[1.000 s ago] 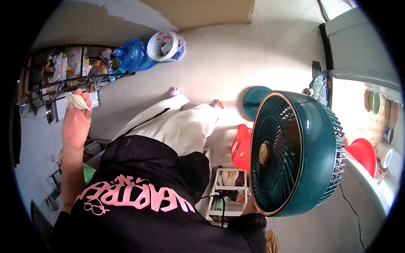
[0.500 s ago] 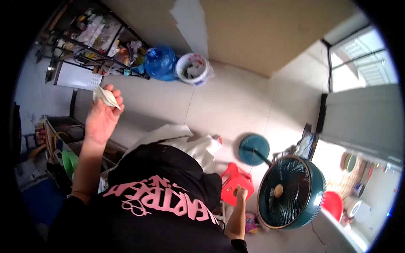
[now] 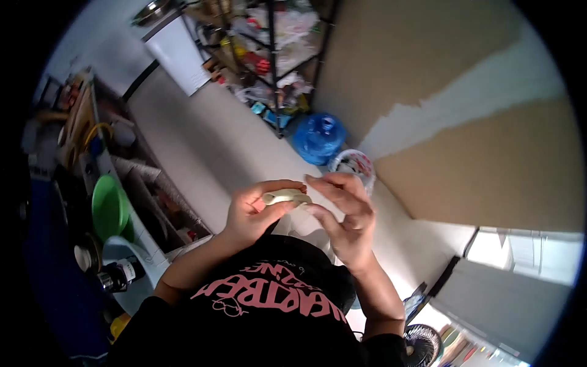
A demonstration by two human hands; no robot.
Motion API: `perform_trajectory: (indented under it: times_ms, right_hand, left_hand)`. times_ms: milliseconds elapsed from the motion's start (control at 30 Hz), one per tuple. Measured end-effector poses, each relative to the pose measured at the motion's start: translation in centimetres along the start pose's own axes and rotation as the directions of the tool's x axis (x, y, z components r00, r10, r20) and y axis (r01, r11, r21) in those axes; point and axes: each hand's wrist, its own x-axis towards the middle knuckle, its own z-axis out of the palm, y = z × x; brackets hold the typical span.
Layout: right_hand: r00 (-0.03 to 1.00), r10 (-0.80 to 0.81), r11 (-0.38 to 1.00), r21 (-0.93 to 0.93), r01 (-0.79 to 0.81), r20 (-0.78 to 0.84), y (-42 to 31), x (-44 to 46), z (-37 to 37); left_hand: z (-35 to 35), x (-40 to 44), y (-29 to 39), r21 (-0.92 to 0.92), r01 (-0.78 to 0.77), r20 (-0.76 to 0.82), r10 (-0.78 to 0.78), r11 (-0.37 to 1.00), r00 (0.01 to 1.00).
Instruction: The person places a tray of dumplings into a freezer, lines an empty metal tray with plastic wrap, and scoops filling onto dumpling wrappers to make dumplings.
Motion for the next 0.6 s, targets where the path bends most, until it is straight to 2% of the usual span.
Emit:
perform_trajectory:
  times_ms: [67, 133, 167, 200, 267, 300, 400, 433, 500, 533, 600]
  right_hand:
    - [0.988, -0.046, 0.999, 0.008, 0.046, 0.146, -0.3, 3.8, 4.3]
    - [0.909, -0.179, 0.976, -0.049, 0.213, 0.376, 0.6, 6.9, 8.0]
    - [0.874, -0.239, 0.954, -0.063, 0.292, 0.423, 0.9, 8.4, 10.0]
    - [0.85, -0.255, 0.951, -0.04, 0.307, 0.461, 1.2, 9.6, 11.8]
    - [0.801, -0.233, 0.956, -0.022, 0.293, 0.552, 1.7, 11.8, 15.4]
    - [0.728, -0.262, 0.933, -0.024, 0.358, 0.634, 1.7, 13.6, 17.1]
    - [0.66, -0.269, 0.94, 0.041, 0.339, 0.702, 2.7, 17.8, 22.3]
    - [0.668, -0.288, 0.942, 0.077, 0.327, 0.686, 2.9, 19.3, 24.1]
    - [0.65, -0.306, 0.94, 0.112, 0.323, 0.695, 3.5, 23.1, 27.4]
    - [0.654, -0.3, 0.945, 0.124, 0.302, 0.694, 3.7, 24.9, 29.0]
    - [0.644, -0.343, 0.934, 0.176, 0.311, 0.683, 3.8, 29.2, 32.1]
  left_hand:
    - [-3.3, -0.3, 0.7, -0.076, 0.015, -0.11, -0.024, 0.997, 0.994]
    - [-6.6, -0.3, 0.5, -0.004, -0.044, -0.23, 0.041, 0.999, 0.972]
    - [-8.0, -0.4, 0.8, -0.004, -0.009, -0.298, 0.007, 1.0, 0.955]
    - [-9.5, -0.4, 1.0, -0.009, -0.022, -0.343, 0.018, 1.0, 0.939]
    - [-12.6, -0.4, 0.9, 0.01, 0.054, -0.43, -0.045, 0.998, 0.902]
    - [-14.1, -0.2, 0.7, 0.026, 0.05, -0.472, -0.032, 0.998, 0.881]
    - [-18.6, 1.2, 1.5, 0.002, 0.086, -0.565, -0.07, 0.996, 0.822]
    - [-20.1, 2.0, 1.6, 0.007, 0.076, -0.589, -0.057, 0.997, 0.806]
    - [-23.3, 4.1, 1.9, -0.117, -0.047, -0.605, -0.033, 0.992, 0.796]
    - [-25.0, 5.2, 2.2, -0.108, -0.058, -0.627, -0.023, 0.992, 0.779]
    - [-28.6, 7.5, 3.6, -0.25, -0.075, -0.606, -0.095, 0.965, 0.79]
